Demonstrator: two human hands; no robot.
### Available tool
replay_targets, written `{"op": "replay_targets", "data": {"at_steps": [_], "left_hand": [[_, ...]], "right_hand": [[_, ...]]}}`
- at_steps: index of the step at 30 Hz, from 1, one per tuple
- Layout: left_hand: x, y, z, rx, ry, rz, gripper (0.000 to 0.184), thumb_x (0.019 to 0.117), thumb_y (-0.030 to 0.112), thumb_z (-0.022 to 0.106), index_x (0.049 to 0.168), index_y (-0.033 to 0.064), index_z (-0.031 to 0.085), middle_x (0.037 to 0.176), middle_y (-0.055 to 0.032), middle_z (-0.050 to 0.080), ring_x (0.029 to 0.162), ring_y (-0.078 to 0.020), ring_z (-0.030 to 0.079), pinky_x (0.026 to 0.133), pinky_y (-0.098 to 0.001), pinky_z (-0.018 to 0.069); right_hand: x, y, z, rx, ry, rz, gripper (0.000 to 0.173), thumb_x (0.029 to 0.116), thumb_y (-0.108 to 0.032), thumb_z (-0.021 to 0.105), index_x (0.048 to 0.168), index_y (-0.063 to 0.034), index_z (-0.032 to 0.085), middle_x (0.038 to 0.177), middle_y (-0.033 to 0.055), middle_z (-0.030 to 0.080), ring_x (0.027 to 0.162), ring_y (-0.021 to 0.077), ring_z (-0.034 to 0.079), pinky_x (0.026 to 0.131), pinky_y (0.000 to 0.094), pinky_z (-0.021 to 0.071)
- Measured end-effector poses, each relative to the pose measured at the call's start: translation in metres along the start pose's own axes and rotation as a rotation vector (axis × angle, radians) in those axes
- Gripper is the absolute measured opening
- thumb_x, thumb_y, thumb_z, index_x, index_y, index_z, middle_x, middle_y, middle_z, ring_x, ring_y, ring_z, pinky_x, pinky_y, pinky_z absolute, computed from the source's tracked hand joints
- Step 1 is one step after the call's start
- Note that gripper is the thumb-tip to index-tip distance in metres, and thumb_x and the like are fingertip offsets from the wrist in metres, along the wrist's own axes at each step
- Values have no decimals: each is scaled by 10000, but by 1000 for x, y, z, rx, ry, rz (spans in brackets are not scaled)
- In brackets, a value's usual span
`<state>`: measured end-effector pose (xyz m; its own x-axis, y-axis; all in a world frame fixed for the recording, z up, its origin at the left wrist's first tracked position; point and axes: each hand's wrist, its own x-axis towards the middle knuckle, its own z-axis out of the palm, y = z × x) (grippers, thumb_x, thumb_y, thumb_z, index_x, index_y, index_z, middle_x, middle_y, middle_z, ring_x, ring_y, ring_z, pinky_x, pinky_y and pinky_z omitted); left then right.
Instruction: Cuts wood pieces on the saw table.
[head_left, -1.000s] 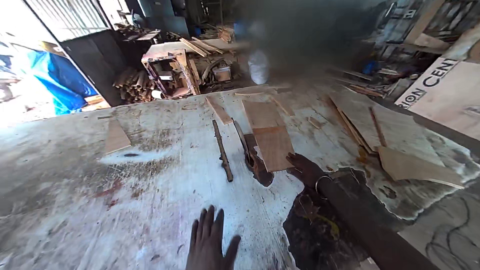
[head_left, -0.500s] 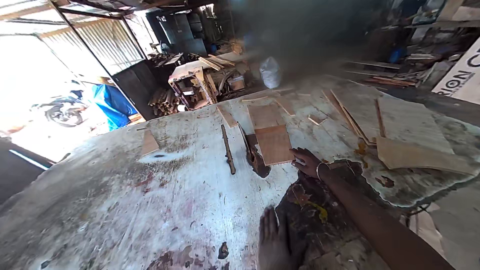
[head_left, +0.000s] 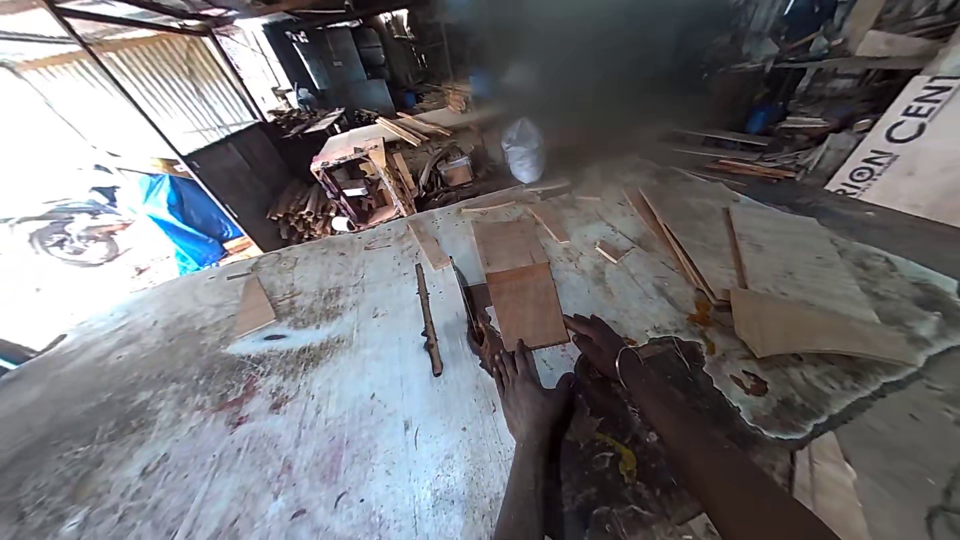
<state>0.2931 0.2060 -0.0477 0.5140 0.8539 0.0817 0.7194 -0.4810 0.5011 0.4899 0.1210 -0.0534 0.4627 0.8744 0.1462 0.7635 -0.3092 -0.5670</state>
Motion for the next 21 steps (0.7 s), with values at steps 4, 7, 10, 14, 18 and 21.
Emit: {"op": "replay_targets", "data": {"at_steps": [4,7,10,14,18,21], "left_hand": [[-6,-14,-13,-212,-71,151,1149,675,794,700,1574,146,397,1614,-115,402,1540,-287,284,1277,-462,188],[-15,-7,-24,-126,-315,333,965,831,639,661,1598,146,344,1634,-7,385,1526,-158,319,1279,-410,214],[-24,-8,-21,-159,-45,225,551,916,487,646,1374,181,634,1499,-88,526,1414,-271,466,1176,-462,380],[-52,-20,-19,-49,17,32,720,864,620,626,1412,153,591,1511,-102,509,1429,-282,437,1220,-456,286],[-23,-40,-24,-11,105,-102,997,849,701,606,1543,15,400,1628,-208,339,1538,-344,275,1271,-497,149],[7,-47,-27,46,19,-70,1101,823,767,580,1588,22,310,1655,-160,314,1561,-290,233,1282,-467,103]], "right_hand": [[-15,-22,2,157,3,80,471,1072,-323,418,1504,-178,536,1518,19,553,1479,125,407,1294,503,75],[-26,-37,7,144,-47,114,490,1069,-352,444,1521,-174,512,1531,-10,540,1497,119,374,1284,552,-10],[-27,-57,5,77,25,240,596,1029,-385,545,1556,-126,443,1551,54,510,1499,198,382,1295,502,88],[-34,-55,14,-99,15,252,736,983,-573,539,1594,-193,382,1605,33,442,1538,205,307,1290,480,104],[-25,-68,24,-226,-25,212,734,967,-681,465,1609,-355,324,1637,-5,390,1570,243,213,1261,601,38],[-18,-72,27,-232,-75,163,569,1056,-532,398,1592,-343,372,1623,-88,407,1571,180,209,1284,521,44]]}}
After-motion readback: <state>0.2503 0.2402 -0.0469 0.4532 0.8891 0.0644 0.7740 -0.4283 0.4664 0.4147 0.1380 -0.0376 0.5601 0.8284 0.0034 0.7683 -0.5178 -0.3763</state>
